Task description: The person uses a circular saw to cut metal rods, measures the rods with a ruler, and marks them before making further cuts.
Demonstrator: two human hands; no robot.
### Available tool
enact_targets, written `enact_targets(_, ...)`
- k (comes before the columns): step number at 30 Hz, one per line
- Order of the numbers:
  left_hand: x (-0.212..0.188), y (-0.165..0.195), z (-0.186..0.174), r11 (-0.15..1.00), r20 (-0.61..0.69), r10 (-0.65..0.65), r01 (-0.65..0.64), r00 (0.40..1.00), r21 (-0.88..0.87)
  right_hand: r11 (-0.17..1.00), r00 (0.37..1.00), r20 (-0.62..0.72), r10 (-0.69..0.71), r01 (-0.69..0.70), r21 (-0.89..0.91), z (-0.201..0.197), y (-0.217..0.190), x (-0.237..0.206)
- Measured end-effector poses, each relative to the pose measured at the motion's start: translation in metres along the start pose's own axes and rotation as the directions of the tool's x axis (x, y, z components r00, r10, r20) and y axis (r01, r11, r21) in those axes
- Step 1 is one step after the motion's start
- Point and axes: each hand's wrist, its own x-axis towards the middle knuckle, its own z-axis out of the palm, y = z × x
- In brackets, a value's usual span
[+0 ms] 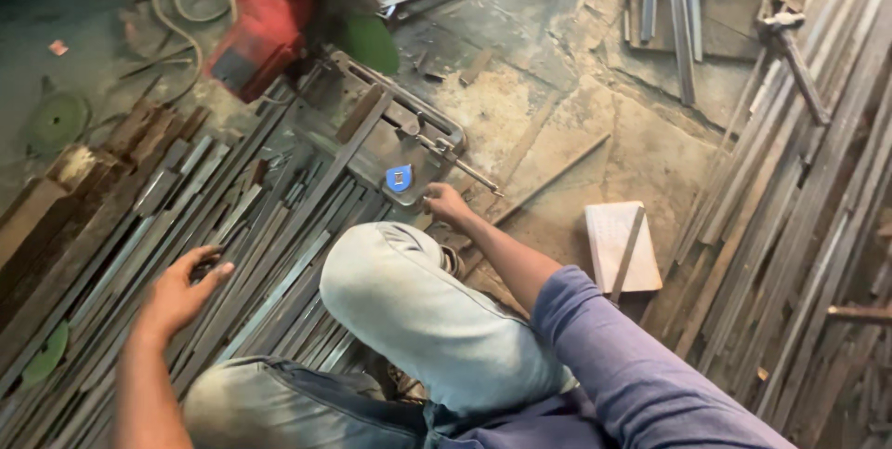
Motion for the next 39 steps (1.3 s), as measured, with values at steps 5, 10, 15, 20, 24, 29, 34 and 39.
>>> enact_targets(5,0.029,-0.005,0.056,0.993,0.223,-0.036,0.061,0.974,-0.105,0.989,0.987,-0.069,0.144,-0.142,0.041,-0.028,0.042,-0.016)
enact_targets(10,0.039,0.005,0.064,0.999,0.306,-0.051,0.05,0.951,0.012,0.998,0.96,-0.28,0.032,-0.017,0.056,-0.087,0.05,-0.024)
enact_targets(15,0.033,0.008,0.054,0.999,0.237,-0.049,0.049,0.97,0.005,0.951,0.808,-0.576,-0.129,0.265,0.159,-0.221,0.011,-0.024)
enact_targets(20,0.021,-0.016,0.052,0.997,0.219,-0.071,0.075,0.973,-0.012,0.958,0.734,-0.676,0.06,0.148,0.246,-0.305,-0.017,-0.033)
enact_targets(24,0.011,-0.046,0.047,0.988,0.184,-0.121,0.136,0.975,-0.07,0.962,0.834,-0.55,0.042,0.116,0.248,-0.27,0.005,-0.029)
enact_targets(29,0.003,-0.069,0.055,0.96,0.208,-0.208,0.24,0.956,-0.143,0.989,0.8,-0.589,0.118,-0.043,0.139,-0.17,0.075,-0.032)
enact_targets(34,-0.002,-0.079,0.055,0.969,0.191,-0.166,0.196,0.968,-0.152,0.895,0.749,-0.584,0.314,-0.438,-0.08,-0.085,0.122,-0.031)
enact_targets(39,-0.001,-0.092,0.056,0.977,0.174,-0.156,0.178,0.972,-0.121,0.771,0.659,-0.646,0.384,-0.614,-0.168,-0.06,0.124,-0.011)
